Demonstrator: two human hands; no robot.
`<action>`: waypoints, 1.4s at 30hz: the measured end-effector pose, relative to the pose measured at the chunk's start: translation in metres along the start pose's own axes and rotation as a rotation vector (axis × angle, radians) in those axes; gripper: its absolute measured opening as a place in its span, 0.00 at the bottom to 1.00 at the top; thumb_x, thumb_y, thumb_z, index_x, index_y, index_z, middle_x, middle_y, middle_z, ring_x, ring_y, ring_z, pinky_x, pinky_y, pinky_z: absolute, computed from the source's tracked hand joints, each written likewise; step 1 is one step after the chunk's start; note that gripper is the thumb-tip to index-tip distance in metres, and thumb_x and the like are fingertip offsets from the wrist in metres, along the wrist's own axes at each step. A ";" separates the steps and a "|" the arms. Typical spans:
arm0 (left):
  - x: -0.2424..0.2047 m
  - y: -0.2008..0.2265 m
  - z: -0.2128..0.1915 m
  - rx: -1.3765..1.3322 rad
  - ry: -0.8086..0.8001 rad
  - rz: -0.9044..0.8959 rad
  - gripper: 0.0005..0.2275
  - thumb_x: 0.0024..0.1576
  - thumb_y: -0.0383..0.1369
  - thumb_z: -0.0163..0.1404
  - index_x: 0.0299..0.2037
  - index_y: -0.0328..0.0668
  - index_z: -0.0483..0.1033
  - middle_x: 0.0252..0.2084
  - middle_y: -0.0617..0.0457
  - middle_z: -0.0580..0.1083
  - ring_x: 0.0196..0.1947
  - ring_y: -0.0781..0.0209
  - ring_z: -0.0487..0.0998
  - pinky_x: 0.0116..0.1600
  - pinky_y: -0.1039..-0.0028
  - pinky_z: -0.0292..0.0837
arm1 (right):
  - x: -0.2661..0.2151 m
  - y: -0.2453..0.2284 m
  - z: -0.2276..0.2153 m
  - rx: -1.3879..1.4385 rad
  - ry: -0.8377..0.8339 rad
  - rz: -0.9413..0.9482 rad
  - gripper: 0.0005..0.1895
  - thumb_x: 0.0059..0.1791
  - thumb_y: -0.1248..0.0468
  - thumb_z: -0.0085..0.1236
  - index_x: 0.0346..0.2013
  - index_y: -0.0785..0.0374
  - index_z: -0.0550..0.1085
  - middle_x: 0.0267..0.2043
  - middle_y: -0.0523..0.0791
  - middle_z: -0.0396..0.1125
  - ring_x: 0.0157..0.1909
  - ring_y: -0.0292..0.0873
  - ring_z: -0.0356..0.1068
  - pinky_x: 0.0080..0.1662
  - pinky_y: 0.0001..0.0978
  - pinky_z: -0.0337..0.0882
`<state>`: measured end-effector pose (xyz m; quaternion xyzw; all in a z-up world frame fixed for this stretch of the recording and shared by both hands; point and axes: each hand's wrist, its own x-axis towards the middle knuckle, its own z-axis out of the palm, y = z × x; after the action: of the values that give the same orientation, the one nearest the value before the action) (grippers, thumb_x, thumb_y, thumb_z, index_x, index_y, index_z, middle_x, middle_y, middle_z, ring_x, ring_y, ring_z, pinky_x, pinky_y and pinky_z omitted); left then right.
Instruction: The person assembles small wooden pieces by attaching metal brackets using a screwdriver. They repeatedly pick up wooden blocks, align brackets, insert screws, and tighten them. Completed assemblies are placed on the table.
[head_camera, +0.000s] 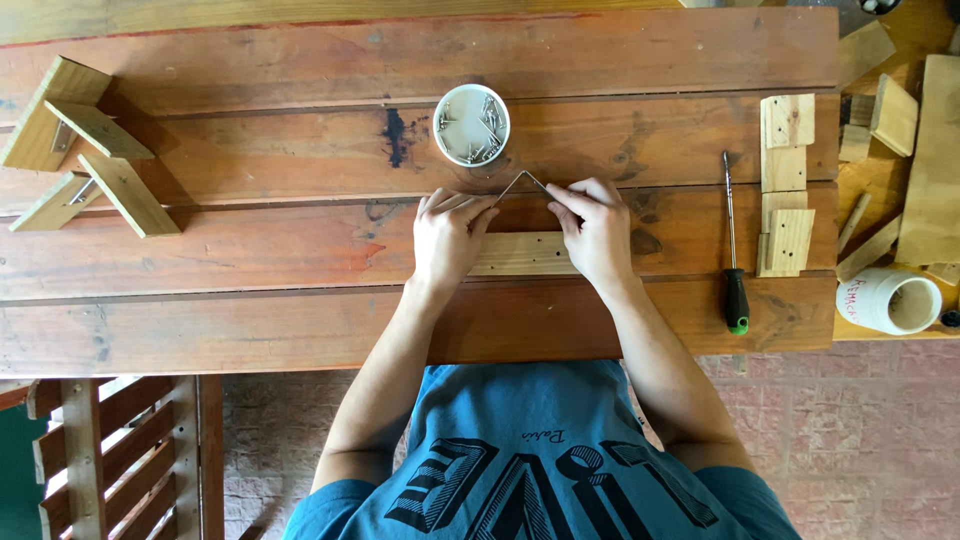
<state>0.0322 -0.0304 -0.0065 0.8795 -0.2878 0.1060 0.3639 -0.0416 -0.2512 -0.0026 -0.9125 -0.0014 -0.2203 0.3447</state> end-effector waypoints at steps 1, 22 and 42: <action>-0.002 -0.001 0.002 -0.001 -0.002 -0.001 0.02 0.55 0.35 0.61 0.37 0.54 0.85 0.33 0.60 0.82 0.36 0.55 0.80 0.43 0.69 0.70 | -0.002 0.001 0.000 0.000 -0.001 0.002 0.11 0.50 0.68 0.67 0.47 0.58 0.84 0.35 0.49 0.71 0.41 0.55 0.72 0.41 0.45 0.75; -0.024 0.018 -0.062 0.060 -0.305 0.139 0.25 0.47 0.46 0.67 0.51 0.39 0.81 0.47 0.46 0.74 0.47 0.48 0.77 0.50 0.64 0.73 | -0.061 -0.015 -0.085 -0.127 -0.149 -0.182 0.25 0.39 0.62 0.75 0.50 0.61 0.79 0.52 0.47 0.72 0.44 0.52 0.72 0.44 0.44 0.75; 0.064 0.176 0.088 -0.470 -0.192 0.225 0.13 0.58 0.38 0.62 0.47 0.40 0.82 0.34 0.44 0.79 0.25 0.48 0.79 0.28 0.64 0.75 | -0.139 0.035 -0.192 -0.116 0.599 0.080 0.17 0.41 0.58 0.78 0.37 0.61 0.79 0.47 0.50 0.76 0.40 0.51 0.70 0.44 0.41 0.70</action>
<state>-0.0204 -0.2200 0.0579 0.7396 -0.4334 -0.0077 0.5150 -0.2386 -0.3781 0.0468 -0.8243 0.1487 -0.4656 0.2857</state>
